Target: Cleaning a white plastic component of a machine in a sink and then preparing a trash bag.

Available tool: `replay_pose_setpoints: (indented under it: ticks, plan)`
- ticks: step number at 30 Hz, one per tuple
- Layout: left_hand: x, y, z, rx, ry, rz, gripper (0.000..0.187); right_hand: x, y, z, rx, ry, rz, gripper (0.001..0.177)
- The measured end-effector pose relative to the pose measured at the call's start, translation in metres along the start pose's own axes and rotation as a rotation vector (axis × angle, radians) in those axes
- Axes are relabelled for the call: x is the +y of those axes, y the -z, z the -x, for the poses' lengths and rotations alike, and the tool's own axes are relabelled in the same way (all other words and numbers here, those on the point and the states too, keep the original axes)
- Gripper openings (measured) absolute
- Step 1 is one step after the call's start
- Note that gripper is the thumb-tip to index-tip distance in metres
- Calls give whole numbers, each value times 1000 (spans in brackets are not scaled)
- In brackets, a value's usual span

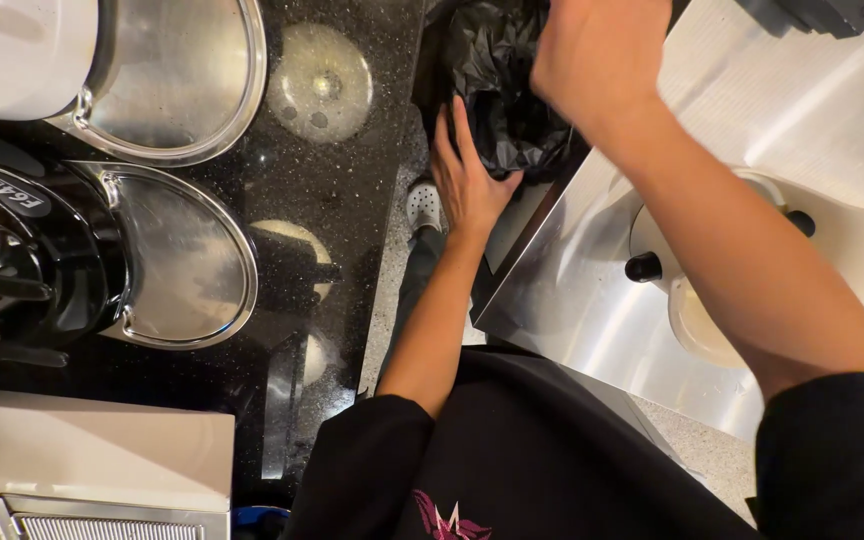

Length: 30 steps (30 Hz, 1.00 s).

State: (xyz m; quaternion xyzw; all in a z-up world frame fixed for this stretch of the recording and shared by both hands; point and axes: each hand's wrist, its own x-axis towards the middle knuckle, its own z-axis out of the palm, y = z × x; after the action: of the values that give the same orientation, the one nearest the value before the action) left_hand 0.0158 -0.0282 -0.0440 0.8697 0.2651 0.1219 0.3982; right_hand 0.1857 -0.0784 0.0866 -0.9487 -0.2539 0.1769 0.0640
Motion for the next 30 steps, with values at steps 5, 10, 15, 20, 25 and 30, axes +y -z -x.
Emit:
replay_pose_setpoints:
  ticks: [5,10,15,20,25,30]
  plan:
    - [14,36,6,-69,-7,13,144,12,-94,-16,-568,64,28,31]
    - [10,28,20,-51,-4,169,133,58,-203,-84,-754,121,-27,44]
    - [-9,11,-4,-18,28,214,131,51,-215,-103,-794,201,29,45]
    - [-15,8,-13,-51,-16,227,130,47,-231,-83,-843,203,68,46]
    - [-19,12,-14,-96,35,172,127,45,-229,-86,-858,202,158,47]
    - [-9,37,-36,-144,-26,199,139,37,-232,-86,-871,207,218,48]
